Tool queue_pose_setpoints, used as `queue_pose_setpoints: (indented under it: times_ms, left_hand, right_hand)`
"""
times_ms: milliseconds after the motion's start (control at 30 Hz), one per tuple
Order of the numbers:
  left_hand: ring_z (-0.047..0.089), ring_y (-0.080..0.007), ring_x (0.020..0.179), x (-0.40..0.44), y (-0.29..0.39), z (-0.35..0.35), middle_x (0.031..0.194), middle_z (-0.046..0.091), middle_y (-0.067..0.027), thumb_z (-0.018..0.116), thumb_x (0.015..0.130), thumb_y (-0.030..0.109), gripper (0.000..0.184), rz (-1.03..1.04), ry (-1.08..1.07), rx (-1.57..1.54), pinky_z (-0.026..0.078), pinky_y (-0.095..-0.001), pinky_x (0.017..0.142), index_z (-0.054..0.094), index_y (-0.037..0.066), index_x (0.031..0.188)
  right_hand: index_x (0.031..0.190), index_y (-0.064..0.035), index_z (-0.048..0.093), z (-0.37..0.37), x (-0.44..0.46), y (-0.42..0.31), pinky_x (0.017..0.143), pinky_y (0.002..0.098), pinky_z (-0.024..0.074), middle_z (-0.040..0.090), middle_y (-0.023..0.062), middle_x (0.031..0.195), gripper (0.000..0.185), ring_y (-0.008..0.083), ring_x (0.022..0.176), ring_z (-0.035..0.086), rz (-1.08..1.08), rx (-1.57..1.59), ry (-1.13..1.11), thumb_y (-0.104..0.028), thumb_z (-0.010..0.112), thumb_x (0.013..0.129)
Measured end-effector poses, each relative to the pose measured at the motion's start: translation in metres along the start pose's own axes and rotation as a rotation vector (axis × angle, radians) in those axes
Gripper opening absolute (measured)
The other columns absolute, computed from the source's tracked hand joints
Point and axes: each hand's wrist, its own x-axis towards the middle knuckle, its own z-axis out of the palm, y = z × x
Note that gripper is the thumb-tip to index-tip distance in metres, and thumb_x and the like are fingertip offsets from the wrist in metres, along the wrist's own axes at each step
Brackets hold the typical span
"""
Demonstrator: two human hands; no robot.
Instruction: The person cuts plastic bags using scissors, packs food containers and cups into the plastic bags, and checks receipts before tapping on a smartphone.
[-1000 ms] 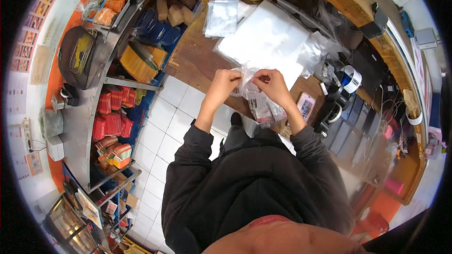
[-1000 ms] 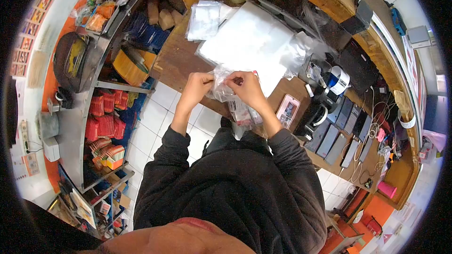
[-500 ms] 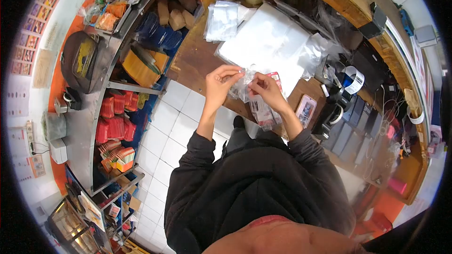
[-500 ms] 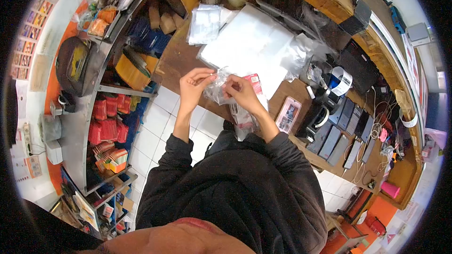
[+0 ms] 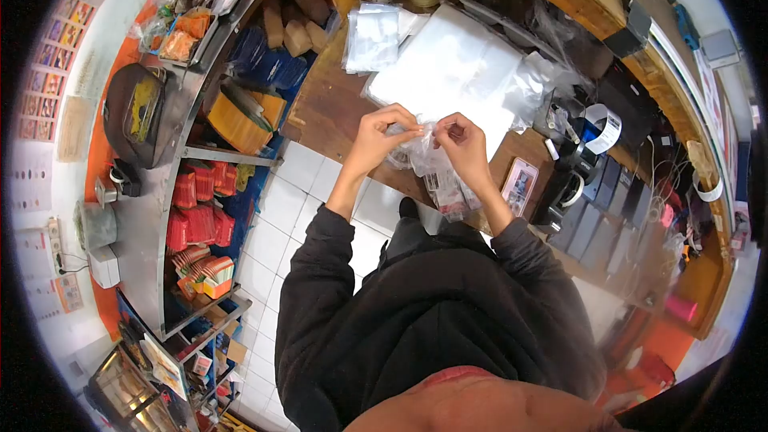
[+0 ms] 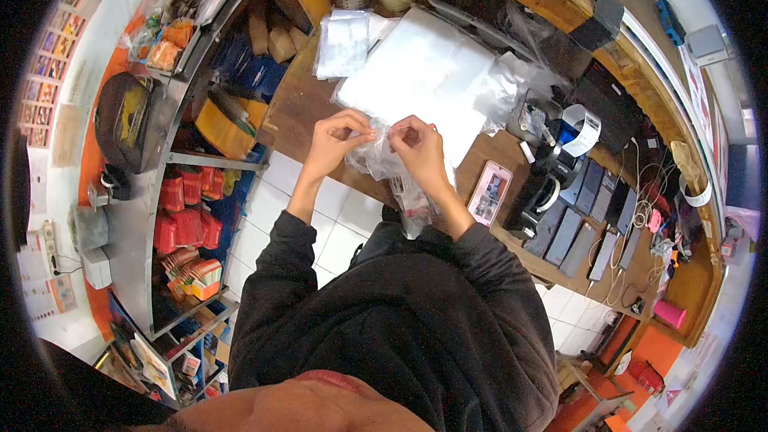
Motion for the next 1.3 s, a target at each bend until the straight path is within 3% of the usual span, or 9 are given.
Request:
queue_pose_setpoints:
  times_ms: [133, 333, 400, 500, 600, 1033, 1200, 1300]
  left_hand:
    - [0.057, -0.0122, 0.08, -0.005, -0.017, -0.001, 0.085, 0.061, -0.0071, 0.068, 0.074, -0.009, 0.011, -0.054, 0.048, -0.111, 0.046, -0.0243, 0.073, 0.067, -0.001, 0.08]
    - [0.056, -0.011, 0.079, -0.008, -0.03, -0.005, 0.087, 0.06, -0.0055, 0.067, 0.077, -0.007, 0.009, -0.103, 0.108, -0.281, 0.045, -0.0228, 0.072, 0.064, 0.0, 0.082]
    - [0.055, -0.0098, 0.078, -0.009, -0.031, -0.005, 0.086, 0.058, -0.0037, 0.066, 0.079, -0.006, 0.008, -0.132, 0.134, -0.316, 0.044, -0.0221, 0.07, 0.063, 0.001, 0.083]
    - [0.056, -0.0086, 0.08, -0.008, -0.037, -0.007, 0.086, 0.062, -0.0032, 0.068, 0.079, -0.002, 0.005, -0.15, 0.139, -0.454, 0.044, -0.0221, 0.073, 0.065, 0.0, 0.083]
    - [0.052, -0.0082, 0.077, -0.008, -0.039, -0.008, 0.086, 0.057, -0.0016, 0.065, 0.08, -0.004, 0.007, -0.183, 0.112, -0.435, 0.042, -0.0215, 0.068, 0.062, 0.002, 0.083]
    - [0.055, -0.0093, 0.078, -0.003, -0.041, -0.015, 0.084, 0.061, -0.0037, 0.068, 0.079, -0.003, 0.006, -0.178, 0.085, -0.54, 0.043, -0.0226, 0.07, 0.065, 0.0, 0.081]
    - [0.054, -0.0118, 0.081, -0.001, -0.007, -0.013, 0.085, 0.06, -0.0056, 0.068, 0.079, -0.001, 0.005, -0.181, 0.019, -0.068, 0.043, -0.0248, 0.073, 0.065, -0.003, 0.082]
    - [0.054, -0.0126, 0.082, -0.005, 0.006, -0.005, 0.088, 0.06, -0.0067, 0.066, 0.081, -0.001, 0.005, -0.082, 0.069, 0.111, 0.042, -0.0246, 0.075, 0.063, -0.004, 0.083]
  right_hand:
    - [0.088, 0.0018, 0.061, 0.014, -0.001, 0.006, 0.064, 0.0222, 0.0486, 0.063, 0.0047, 0.08, 0.007, 0.0088, 0.072, 0.059, -0.148, 0.169, 0.071, -0.001, 0.065, 0.083]
    - [0.092, 0.0031, 0.066, 0.011, 0.011, -0.009, 0.069, 0.0233, 0.0489, 0.065, 0.0064, 0.086, 0.012, 0.01, 0.075, 0.06, -0.2, 0.11, -0.091, -0.001, 0.068, 0.08]
    - [0.086, 0.0004, 0.069, 0.007, 0.015, -0.015, 0.068, 0.0238, 0.0479, 0.066, 0.0057, 0.086, 0.008, 0.0099, 0.076, 0.059, -0.316, -0.134, -0.185, -0.002, 0.069, 0.078]
    - [0.086, -0.0028, 0.071, 0.004, 0.017, -0.019, 0.066, 0.0241, 0.0469, 0.066, 0.0047, 0.084, 0.009, 0.0098, 0.075, 0.059, -0.262, -0.221, -0.186, -0.003, 0.07, 0.077]
    - [0.087, -0.0036, 0.071, 0.004, 0.019, -0.018, 0.065, 0.0236, 0.0457, 0.066, 0.0033, 0.083, 0.009, 0.0095, 0.073, 0.058, -0.245, -0.195, -0.183, -0.004, 0.07, 0.077]
    - [0.086, -0.0029, 0.071, 0.007, 0.022, -0.029, 0.066, 0.0234, 0.0458, 0.067, 0.0034, 0.083, 0.008, 0.0085, 0.072, 0.056, -0.252, -0.318, -0.205, -0.006, 0.07, 0.078]
    - [0.093, -0.0003, 0.068, 0.005, 0.024, -0.036, 0.065, 0.0212, 0.0489, 0.068, 0.005, 0.088, 0.015, 0.0077, 0.073, 0.06, -0.054, 0.014, -0.264, -0.008, 0.069, 0.081]
    - [0.096, -0.0016, 0.068, 0.0, 0.026, -0.024, 0.062, 0.0209, 0.0496, 0.068, 0.0052, 0.084, 0.018, 0.0083, 0.071, 0.061, -0.046, 0.002, -0.329, -0.011, 0.069, 0.082]
